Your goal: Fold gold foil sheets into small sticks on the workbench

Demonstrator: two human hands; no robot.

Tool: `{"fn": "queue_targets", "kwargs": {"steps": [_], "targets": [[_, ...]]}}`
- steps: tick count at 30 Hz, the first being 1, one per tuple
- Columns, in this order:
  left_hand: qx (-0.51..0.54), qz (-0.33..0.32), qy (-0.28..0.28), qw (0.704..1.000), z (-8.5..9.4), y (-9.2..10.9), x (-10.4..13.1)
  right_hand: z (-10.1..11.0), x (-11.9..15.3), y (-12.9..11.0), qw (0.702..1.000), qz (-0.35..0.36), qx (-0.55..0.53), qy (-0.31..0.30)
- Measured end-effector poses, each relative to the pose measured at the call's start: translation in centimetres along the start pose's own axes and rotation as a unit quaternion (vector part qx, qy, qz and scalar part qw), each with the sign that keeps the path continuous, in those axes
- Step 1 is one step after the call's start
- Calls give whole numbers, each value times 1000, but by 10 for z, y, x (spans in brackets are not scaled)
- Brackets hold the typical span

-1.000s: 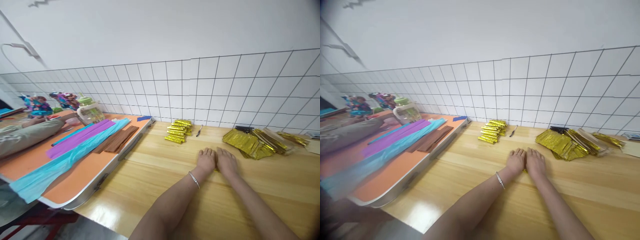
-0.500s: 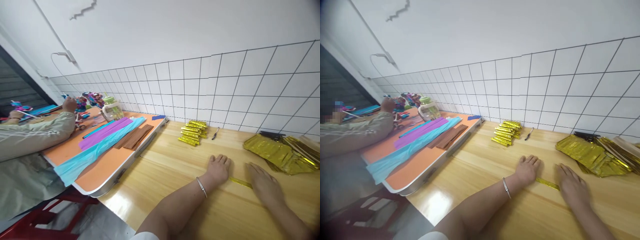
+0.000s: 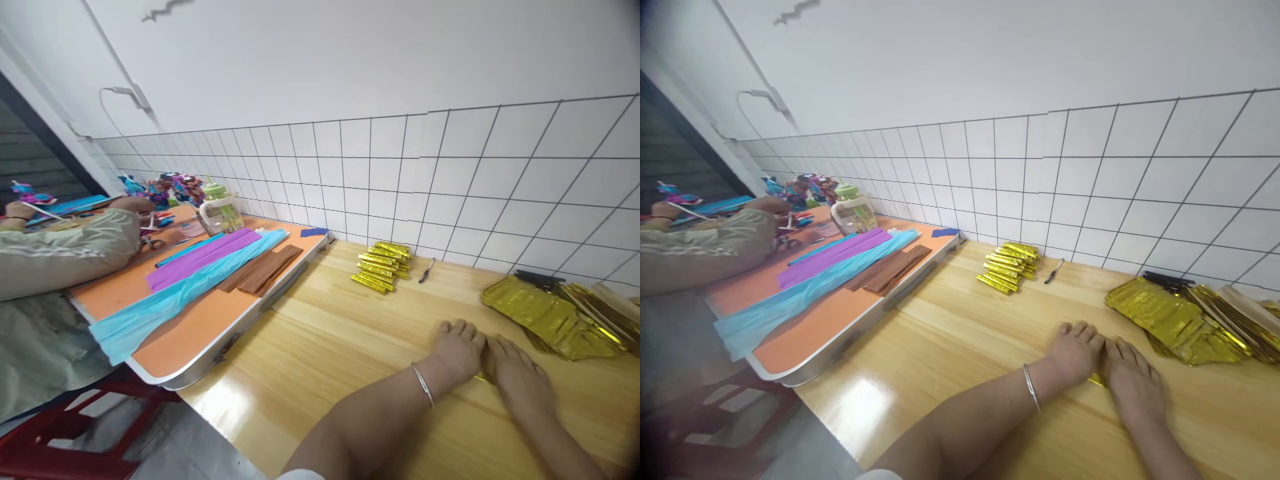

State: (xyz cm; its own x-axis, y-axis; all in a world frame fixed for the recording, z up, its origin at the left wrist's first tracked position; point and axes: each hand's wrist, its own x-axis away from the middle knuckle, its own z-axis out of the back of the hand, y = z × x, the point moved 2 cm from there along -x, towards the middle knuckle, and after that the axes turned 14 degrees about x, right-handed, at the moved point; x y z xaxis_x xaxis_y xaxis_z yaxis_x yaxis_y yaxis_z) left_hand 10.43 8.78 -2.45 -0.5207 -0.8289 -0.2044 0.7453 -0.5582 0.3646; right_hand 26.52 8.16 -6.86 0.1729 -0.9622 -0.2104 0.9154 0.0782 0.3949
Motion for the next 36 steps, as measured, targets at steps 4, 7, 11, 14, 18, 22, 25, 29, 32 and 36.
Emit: {"fn": "queue_targets", "kwargs": {"steps": [4,7,11,14,18,22,25,29,32,36], "targets": [[-9,6,1,1000,9,-23,18,9,1,5,1000,5,18,17],[-21,16,3,1000,13,-32,25,27,-5,-3,999,26,13,28],[-31,36,11,999,9,-30,24,53,-22,-43,996,79,-16,48],[-33,47,16,998,7,-30,24,55,-24,-58,996,69,-23,46],[-31,40,14,999,8,-32,26,35,-3,-20,997,51,-26,43],[-23,24,16,999,10,-31,28,16,25,31,1000,12,-18,18],[-17,16,20,1000,8,-30,27,12,40,42,998,24,-64,7],[-9,13,24,1000,8,-29,28,24,50,27,982,93,-164,25],[-4,-6,18,1000,17,-34,37,36,50,15,980,107,-159,60],[-8,-20,3,1000,34,-54,62,43,45,10,975,141,-160,64]]}}
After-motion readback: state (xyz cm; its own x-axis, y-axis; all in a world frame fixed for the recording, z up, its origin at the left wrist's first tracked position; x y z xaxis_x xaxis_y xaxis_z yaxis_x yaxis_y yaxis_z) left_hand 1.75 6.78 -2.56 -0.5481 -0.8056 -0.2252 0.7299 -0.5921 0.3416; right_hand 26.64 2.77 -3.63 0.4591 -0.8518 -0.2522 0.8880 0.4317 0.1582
